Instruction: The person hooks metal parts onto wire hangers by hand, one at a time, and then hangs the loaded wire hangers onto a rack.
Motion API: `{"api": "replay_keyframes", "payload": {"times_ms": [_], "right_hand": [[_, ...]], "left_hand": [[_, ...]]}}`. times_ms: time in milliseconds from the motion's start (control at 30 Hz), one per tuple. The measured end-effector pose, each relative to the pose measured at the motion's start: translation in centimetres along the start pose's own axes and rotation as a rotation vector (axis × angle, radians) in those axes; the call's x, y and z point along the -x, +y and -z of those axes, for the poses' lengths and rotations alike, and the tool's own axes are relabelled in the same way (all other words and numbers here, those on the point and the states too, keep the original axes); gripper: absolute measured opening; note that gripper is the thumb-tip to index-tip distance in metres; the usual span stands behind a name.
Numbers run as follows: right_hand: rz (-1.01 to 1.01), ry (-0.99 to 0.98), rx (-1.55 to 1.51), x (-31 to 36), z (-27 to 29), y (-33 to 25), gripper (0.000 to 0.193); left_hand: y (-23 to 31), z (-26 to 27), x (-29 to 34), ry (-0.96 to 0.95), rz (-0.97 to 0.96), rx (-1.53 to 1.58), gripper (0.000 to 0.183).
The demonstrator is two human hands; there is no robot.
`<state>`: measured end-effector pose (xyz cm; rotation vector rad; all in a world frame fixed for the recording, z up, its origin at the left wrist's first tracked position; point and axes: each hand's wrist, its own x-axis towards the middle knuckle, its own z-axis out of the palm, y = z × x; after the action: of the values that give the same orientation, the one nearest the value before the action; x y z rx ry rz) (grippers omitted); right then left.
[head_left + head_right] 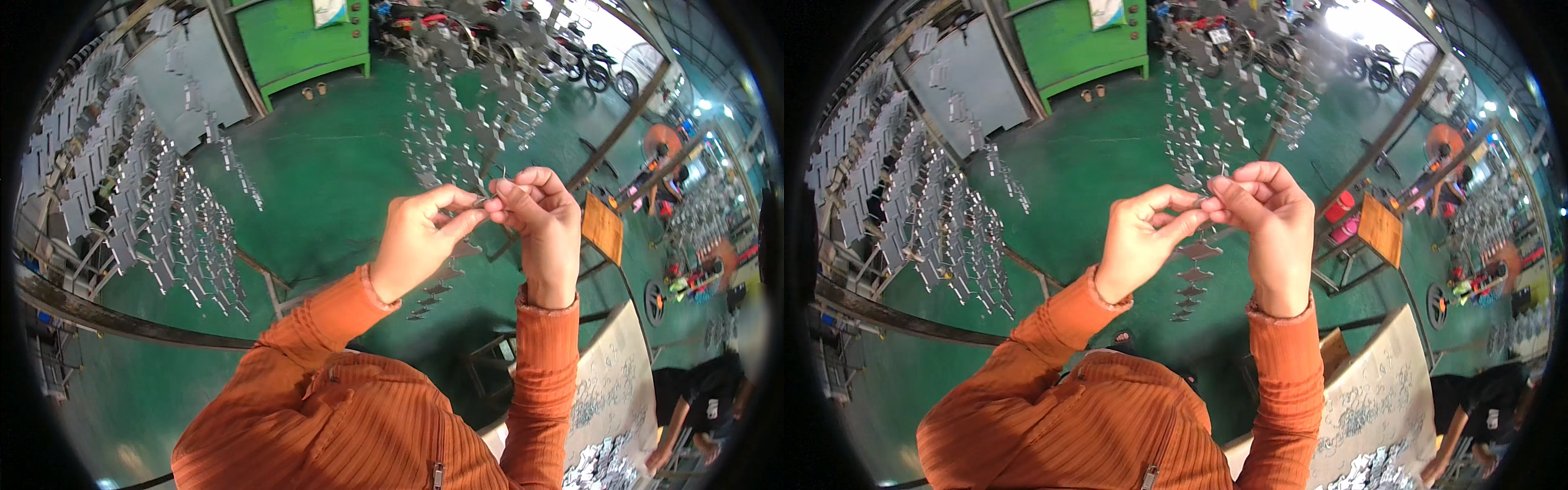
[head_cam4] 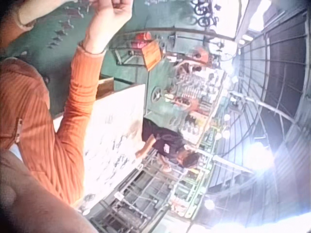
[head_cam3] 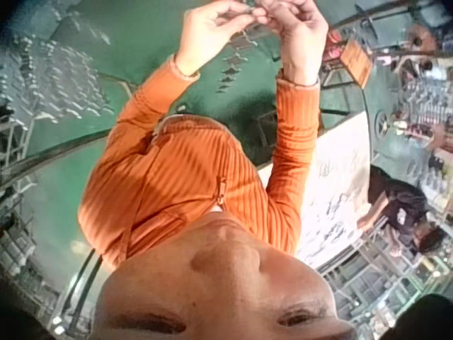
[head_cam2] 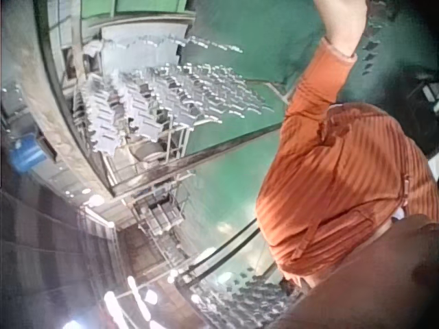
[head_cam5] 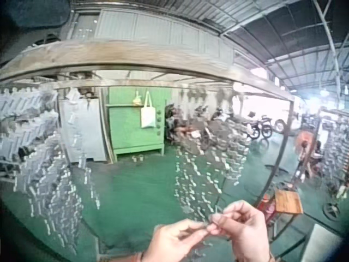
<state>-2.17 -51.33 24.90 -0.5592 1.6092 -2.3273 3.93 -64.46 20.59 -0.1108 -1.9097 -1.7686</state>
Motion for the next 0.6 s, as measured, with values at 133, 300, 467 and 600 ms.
{"api": "replay_keyframes", "payload": {"times_ms": [133,300,467,600], "right_hand": [[0.193,-0.071,0.140,-1.5,-5.7,2.1,0.016],[0.389,-0.174,0.200,-5.5,-11.8,3.4,0.017],[0.432,-0.233,0.167,-10.4,-18.4,2.9,0.020],[0.467,-0.325,0.079,-15.0,-22.9,2.4,0.021]], "left_hand": [[-0.4,4.8,0.0,0.142,-0.064,-0.113,0.020],[1.2,11.2,1.7,0.270,-0.411,-0.498,0.036],[2.4,16.4,5.8,0.174,-0.594,-0.514,0.024],[3.3,19.5,8.8,-0.034,-0.368,-0.315,0.021]]}}
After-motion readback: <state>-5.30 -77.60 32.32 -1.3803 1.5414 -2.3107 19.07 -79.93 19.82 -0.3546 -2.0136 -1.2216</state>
